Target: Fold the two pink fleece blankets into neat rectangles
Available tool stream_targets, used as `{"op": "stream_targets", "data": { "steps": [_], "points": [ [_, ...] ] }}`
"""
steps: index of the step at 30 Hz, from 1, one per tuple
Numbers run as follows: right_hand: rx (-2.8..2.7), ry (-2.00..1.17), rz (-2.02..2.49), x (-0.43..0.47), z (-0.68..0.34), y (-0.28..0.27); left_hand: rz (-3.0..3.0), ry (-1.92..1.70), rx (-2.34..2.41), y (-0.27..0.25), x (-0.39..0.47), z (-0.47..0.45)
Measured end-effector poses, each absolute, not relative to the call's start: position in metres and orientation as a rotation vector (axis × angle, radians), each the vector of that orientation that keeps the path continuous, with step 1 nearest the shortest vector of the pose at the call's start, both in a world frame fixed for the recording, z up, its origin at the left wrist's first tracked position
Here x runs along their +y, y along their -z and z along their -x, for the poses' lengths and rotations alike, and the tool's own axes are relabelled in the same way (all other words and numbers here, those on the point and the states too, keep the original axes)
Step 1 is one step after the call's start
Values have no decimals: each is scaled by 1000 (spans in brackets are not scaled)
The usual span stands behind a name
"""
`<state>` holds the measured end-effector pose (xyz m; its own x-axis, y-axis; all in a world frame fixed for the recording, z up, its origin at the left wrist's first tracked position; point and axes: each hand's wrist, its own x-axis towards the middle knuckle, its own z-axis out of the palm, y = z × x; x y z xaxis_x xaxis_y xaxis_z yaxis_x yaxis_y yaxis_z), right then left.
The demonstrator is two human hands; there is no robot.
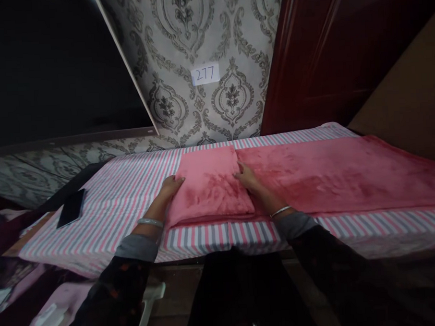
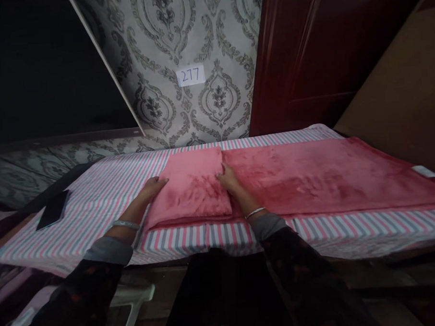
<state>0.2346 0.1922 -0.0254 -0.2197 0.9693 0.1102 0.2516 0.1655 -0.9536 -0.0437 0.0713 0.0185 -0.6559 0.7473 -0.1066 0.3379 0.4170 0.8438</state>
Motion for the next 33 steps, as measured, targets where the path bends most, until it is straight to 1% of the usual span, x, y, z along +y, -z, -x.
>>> {"op": "stream_targets", "data": {
  "steps": [4,5,7,10,12,15,17,21,24,26,28,31,33],
  "points": [
    [-1635,-1115,1283,183,-238,21,-986,-1095,2302,-22,60,39],
    [-1671,-1057,1286,180,-242,18,-1003,-1077,2325,-25,57,37],
    [-1843,-844,1245,172,-248,12,-1163,-995,2415,-30,48,32],
    [-2202,-478,1215,150,-248,9,-1703,-691,2475,-33,34,18],
    [-2374,-383,1283,133,-244,13,-1926,-419,2411,-27,25,5],
    [-2525,-311,1341,117,-241,25,-1919,-147,2390,-11,17,-11],
    [-2539,-274,1341,113,-240,31,-1901,-127,2403,0,15,-15],
    [-2519,-301,1341,117,-242,34,-1893,-310,2354,9,19,-10],
    [-2504,-370,1327,122,-245,29,-1810,-621,2288,9,17,3],
    [-2481,-439,1314,122,-248,24,-1614,-934,2295,9,10,14],
    [-2435,-456,1275,113,-250,17,-1286,-1194,2262,9,-1,23],
    [-2411,-381,1087,83,-246,9,-883,-1342,1988,8,-17,29],
    [-2475,-357,926,57,-237,8,-811,-1383,1857,5,-25,28]
  ]
}}
